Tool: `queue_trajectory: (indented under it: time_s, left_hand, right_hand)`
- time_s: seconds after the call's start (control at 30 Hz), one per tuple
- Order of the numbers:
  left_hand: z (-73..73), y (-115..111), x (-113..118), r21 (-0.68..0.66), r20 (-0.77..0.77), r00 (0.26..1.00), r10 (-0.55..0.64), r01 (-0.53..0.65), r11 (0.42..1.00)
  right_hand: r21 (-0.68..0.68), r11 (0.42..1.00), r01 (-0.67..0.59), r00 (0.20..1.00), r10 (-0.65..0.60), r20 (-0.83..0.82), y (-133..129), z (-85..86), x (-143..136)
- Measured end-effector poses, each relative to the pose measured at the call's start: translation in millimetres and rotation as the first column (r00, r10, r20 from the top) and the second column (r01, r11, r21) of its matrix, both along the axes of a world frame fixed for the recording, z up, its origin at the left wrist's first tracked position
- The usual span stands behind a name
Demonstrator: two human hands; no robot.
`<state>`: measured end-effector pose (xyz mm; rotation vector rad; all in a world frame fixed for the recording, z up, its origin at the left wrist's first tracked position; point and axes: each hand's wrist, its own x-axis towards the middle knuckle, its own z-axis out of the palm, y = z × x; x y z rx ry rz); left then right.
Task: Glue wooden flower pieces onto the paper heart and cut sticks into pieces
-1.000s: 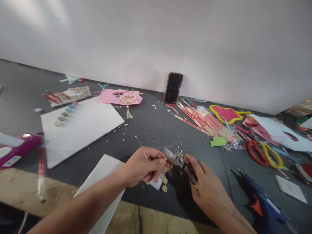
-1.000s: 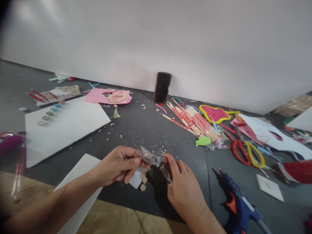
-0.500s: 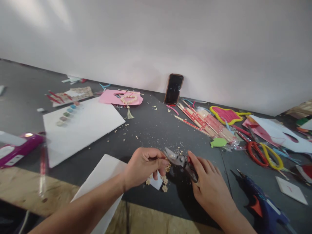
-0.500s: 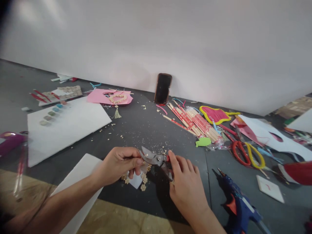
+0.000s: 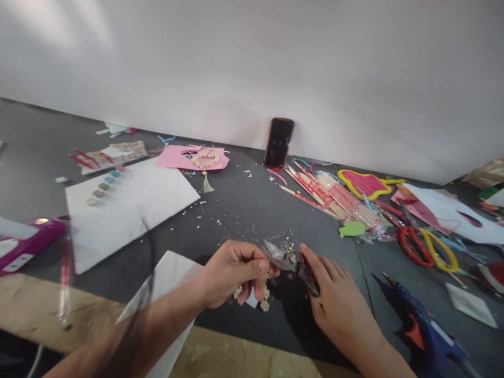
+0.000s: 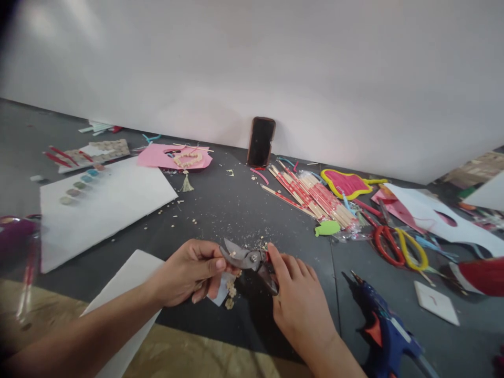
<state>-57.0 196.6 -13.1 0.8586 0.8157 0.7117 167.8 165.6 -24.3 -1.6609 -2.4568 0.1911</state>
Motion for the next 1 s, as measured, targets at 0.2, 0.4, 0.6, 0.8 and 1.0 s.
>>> queue_trajectory:
  time_s: [0.2,0.4,0.6,0.8,1.0]
  left_hand:
    - [6.3,1.2,-0.3,-0.031,0.004,1.000,-0.012,0.012,0.999]
    - [1.5,2.9,0.1,-0.039,-0.021,1.000,0.003,-0.004,0.999]
    - [-2.1,5.5,-1.7,0.003,-0.071,0.997,-0.016,0.016,1.000]
    - [-4.5,6.2,-4.6,0.095,-0.084,0.996,-0.025,0.033,0.995]
    - [-1.5,5.6,-0.3,0.169,-0.133,0.986,0.105,-0.082,0.982]
  right_hand:
    - [-0.032,0.999,0.002,0.999,-0.003,-0.032,-3.3,-2.5,-2.3]
    - [-0.071,0.997,0.036,0.999,-0.036,-0.007,-4.6,-3.6,-3.8]
    - [-0.126,0.992,0.029,0.999,-0.031,-0.011,-5.1,-0.8,-2.7]
    - [-0.113,0.993,0.015,1.000,-0.016,-0.008,-3.6,3.2,-0.9]
    - [0.025,0.998,0.064,0.997,-0.065,0.041,-2.1,7.9,-1.5]
